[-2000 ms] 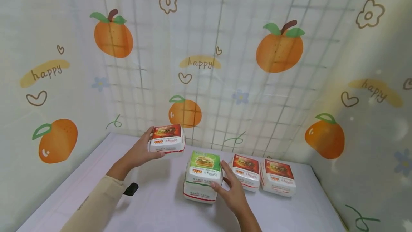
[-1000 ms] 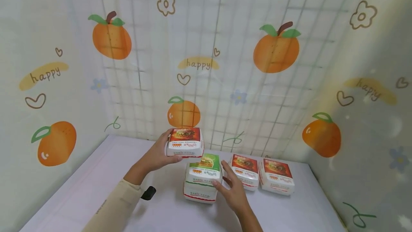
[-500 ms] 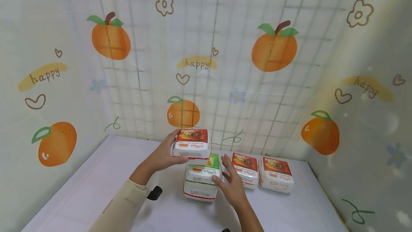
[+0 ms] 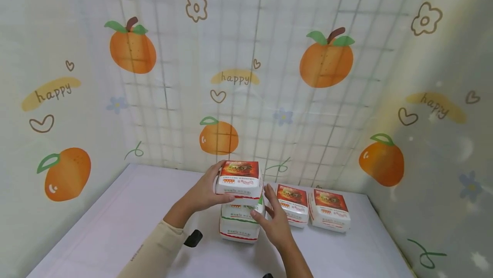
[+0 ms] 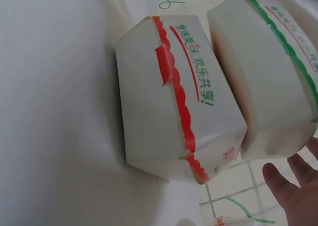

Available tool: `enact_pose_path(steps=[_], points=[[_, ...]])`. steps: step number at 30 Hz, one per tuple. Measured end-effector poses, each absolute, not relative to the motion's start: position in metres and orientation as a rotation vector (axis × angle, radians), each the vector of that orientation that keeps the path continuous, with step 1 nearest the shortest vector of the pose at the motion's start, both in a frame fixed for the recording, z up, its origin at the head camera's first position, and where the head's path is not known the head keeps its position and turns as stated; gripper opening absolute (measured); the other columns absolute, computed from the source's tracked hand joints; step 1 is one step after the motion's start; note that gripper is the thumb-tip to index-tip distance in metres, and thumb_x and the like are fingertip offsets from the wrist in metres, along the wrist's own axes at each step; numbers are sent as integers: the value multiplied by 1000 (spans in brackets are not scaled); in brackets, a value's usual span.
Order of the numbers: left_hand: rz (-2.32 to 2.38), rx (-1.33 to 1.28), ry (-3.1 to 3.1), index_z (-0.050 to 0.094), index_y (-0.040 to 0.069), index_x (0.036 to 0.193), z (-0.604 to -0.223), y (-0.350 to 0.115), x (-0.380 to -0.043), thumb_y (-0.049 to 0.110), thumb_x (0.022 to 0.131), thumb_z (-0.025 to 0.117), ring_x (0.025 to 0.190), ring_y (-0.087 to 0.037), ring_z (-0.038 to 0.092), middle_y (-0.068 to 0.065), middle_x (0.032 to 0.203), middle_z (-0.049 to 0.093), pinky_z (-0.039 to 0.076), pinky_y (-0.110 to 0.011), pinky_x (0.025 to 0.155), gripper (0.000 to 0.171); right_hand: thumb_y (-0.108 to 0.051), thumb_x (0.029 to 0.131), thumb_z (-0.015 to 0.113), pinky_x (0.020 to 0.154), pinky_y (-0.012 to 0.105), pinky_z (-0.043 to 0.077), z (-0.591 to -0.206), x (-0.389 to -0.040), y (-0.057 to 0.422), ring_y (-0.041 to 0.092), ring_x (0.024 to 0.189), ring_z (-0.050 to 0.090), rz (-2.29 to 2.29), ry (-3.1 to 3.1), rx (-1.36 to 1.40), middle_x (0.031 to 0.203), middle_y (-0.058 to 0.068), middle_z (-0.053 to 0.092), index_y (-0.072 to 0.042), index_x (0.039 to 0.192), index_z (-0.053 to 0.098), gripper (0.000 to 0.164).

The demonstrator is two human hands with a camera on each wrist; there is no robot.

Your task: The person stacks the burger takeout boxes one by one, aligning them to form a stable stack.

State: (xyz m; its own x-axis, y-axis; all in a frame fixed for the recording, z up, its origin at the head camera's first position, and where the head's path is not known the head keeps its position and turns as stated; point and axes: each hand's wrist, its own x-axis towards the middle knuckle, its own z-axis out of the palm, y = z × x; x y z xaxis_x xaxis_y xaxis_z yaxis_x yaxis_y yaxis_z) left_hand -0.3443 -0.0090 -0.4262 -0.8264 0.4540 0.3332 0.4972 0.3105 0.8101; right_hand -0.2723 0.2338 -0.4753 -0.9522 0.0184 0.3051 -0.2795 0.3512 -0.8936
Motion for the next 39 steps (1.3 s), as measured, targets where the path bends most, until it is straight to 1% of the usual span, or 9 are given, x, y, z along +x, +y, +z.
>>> enact_pose_path(steps=[2,7,9,15,21,25,31,37,39], points=[[-1574,-919,-2503,18,26,155,-426,-7,-343,54,70,81,119,-20,45,1,146,33,45,-49,95,109,-34,84,77,108,55,30,-475,-272,234,29,143,25,1635,-2349,245,155,7,32,-24,156,24,90],[-1516,-944,-2510,16,22,156,-425,-3,-344,57,71,80,114,-19,48,2,145,34,47,-45,92,111,-38,83,78,109,55,29,-481,-276,234,27,143,25,1614,-2336,250,154,1,35,-34,154,26,88],[-1498,-947,-2517,16,22,156,-425,-2,-344,57,71,80,113,-18,48,3,144,34,48,-42,91,112,-39,83,77,109,55,29,-480,-277,234,27,143,25,1611,-2333,261,154,1,35,-35,154,25,88],[-1483,-955,-2533,16,27,155,-426,-1,-342,57,71,80,113,-16,48,4,143,35,48,-41,91,110,-40,85,75,109,54,29,-477,-277,235,28,142,27,1610,-2343,257,155,3,33,-39,154,20,89],[-1447,-956,-2547,16,27,155,-426,1,-340,60,69,79,117,-15,46,6,147,31,46,-44,94,112,-43,83,76,107,54,32,-474,-276,236,31,141,30,1612,-2339,231,156,3,31,-38,154,20,91],[-1440,-987,-2552,14,29,156,-426,1,-340,61,69,79,121,-17,43,7,152,26,44,-47,97,113,-43,82,77,106,56,32,-474,-276,238,31,140,31,1637,-2332,214,156,1,30,-41,153,21,91],[-1455,-1034,-2559,10,27,157,-427,1,-341,60,73,76,134,-18,33,7,158,18,38,-51,102,112,-38,82,78,106,56,32,-474,-274,240,29,141,30,1684,-2286,228,155,0,31,-40,153,23,90],[-1459,-1018,-2568,12,25,158,-430,1,-339,58,78,72,138,-22,28,3,159,18,36,-57,102,106,-38,82,78,106,55,33,-477,-275,241,27,141,30,1692,-2281,242,154,0,33,-39,153,23,90],[-1453,-1018,-2567,12,25,158,-430,2,-339,58,78,72,138,-23,28,3,159,18,35,-58,103,105,-37,82,78,106,55,33,-477,-275,242,28,140,31,1684,-2282,248,154,1,34,-36,154,23,90]])
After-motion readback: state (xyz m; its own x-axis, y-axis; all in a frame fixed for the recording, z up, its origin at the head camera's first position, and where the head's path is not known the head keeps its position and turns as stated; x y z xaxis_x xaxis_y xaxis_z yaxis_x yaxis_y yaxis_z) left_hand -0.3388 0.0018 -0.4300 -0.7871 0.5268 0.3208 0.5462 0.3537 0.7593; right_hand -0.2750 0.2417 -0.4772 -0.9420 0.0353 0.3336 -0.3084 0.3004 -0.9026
